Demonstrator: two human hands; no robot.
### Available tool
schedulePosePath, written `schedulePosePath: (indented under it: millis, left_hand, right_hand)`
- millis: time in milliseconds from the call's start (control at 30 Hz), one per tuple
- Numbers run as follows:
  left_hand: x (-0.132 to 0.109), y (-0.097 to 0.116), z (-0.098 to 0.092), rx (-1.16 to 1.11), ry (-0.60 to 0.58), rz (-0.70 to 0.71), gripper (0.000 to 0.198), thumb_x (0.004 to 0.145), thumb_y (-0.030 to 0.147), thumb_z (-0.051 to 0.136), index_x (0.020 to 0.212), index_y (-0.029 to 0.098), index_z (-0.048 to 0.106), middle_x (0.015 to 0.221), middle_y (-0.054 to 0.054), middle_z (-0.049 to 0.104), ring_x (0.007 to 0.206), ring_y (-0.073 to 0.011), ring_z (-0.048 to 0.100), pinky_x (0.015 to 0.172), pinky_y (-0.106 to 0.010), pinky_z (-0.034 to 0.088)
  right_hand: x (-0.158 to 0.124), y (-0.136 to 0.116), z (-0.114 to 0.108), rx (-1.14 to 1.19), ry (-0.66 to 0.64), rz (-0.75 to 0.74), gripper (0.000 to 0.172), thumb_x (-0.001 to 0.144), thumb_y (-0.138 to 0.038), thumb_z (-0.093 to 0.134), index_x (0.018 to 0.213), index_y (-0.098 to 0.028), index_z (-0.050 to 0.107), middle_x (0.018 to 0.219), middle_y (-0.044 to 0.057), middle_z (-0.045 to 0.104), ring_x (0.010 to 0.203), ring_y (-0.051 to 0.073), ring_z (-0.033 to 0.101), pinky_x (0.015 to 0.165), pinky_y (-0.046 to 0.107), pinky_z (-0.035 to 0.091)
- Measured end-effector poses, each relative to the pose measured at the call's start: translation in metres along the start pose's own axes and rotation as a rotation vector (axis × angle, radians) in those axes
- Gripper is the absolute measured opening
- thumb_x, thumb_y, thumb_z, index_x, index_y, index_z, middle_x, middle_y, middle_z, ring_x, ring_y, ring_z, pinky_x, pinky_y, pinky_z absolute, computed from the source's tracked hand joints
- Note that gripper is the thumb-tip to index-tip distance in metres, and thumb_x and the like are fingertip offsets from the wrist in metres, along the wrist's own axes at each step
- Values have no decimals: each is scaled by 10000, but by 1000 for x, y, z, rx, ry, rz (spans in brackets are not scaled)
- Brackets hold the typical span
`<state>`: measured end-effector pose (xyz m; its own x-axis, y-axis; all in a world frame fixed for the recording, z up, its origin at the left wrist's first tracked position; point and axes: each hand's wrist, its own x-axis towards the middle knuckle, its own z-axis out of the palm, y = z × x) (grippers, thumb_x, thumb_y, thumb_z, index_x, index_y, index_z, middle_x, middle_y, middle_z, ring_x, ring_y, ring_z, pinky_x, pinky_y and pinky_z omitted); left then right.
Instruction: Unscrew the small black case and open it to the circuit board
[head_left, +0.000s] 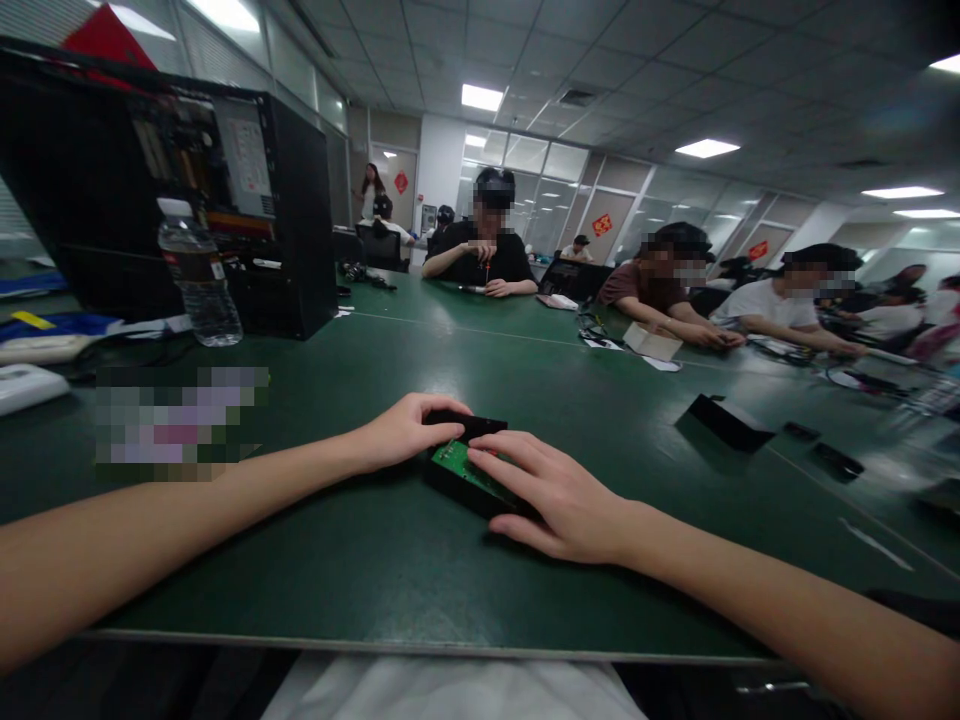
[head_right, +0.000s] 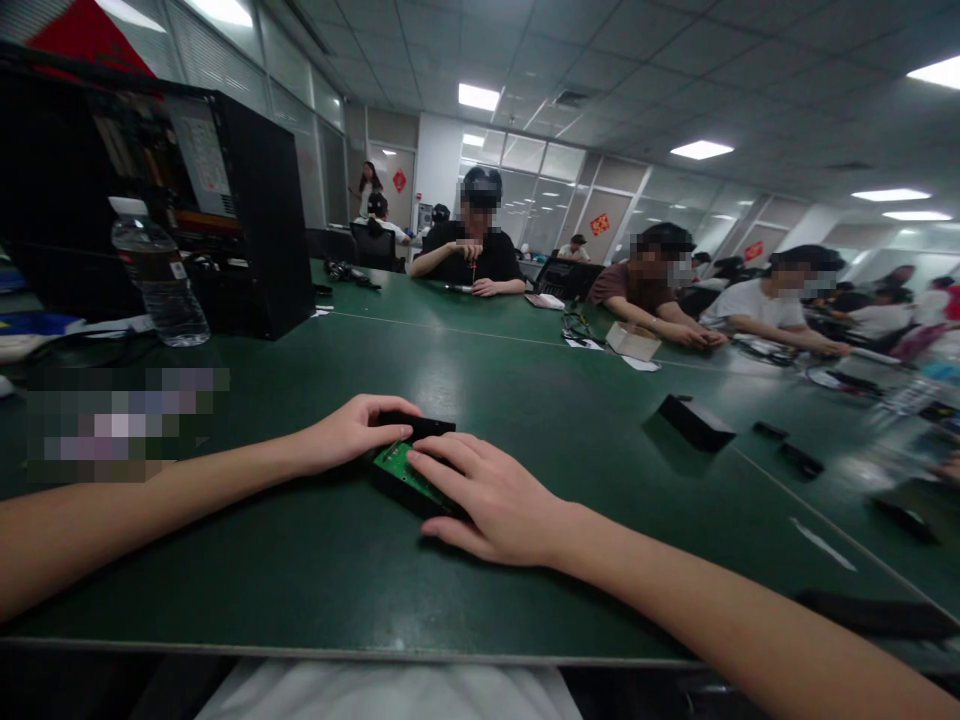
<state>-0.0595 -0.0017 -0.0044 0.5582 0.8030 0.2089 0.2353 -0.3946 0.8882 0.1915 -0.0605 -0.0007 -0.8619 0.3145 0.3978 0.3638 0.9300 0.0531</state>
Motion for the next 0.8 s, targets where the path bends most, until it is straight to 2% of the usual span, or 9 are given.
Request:
schedulePosePath:
  millis: [133,367,667,800]
  left_hand:
    - [0,3,0,-28,38,-27,396,834,425,684,1110,145,730,1103,-76,745,1049,-267,656,921,-352,497]
    - [0,6,2,-66,95,-102,406,833,432,673,1110,140,727,979,-67,732,850,-215,646,713,-294,485]
    - [0,6,1,-87,95,-90,410,816,451,689,1082,143,743,1008,-68,750,901,-233,663,759,-308,503]
    - [1,4,2,-99,159,-110,420,784,450,698,1070,146,746,1005,-64,754,920,-243,666,798,-329,511]
  right_hand:
    - [3,-1,1,36,-13,21,510,1012,-410,532,1435,-125,503,1444,210,505,1335,299,484,1093,489,476]
    - [6,-8,4,37,58,36,490,1012,-386,531,1424,-122,525,1449,212,506,1351,306,478,1104,494,469]
    - [6,-7,3,54,3,82,507,1001,-390,560,1429,-121,526,1500,213,457,1377,304,456,1124,472,456]
    - [11,-10,5,139,14,135,466,989,-340,581,1405,-137,517,1486,196,481,1352,270,499,1114,438,476]
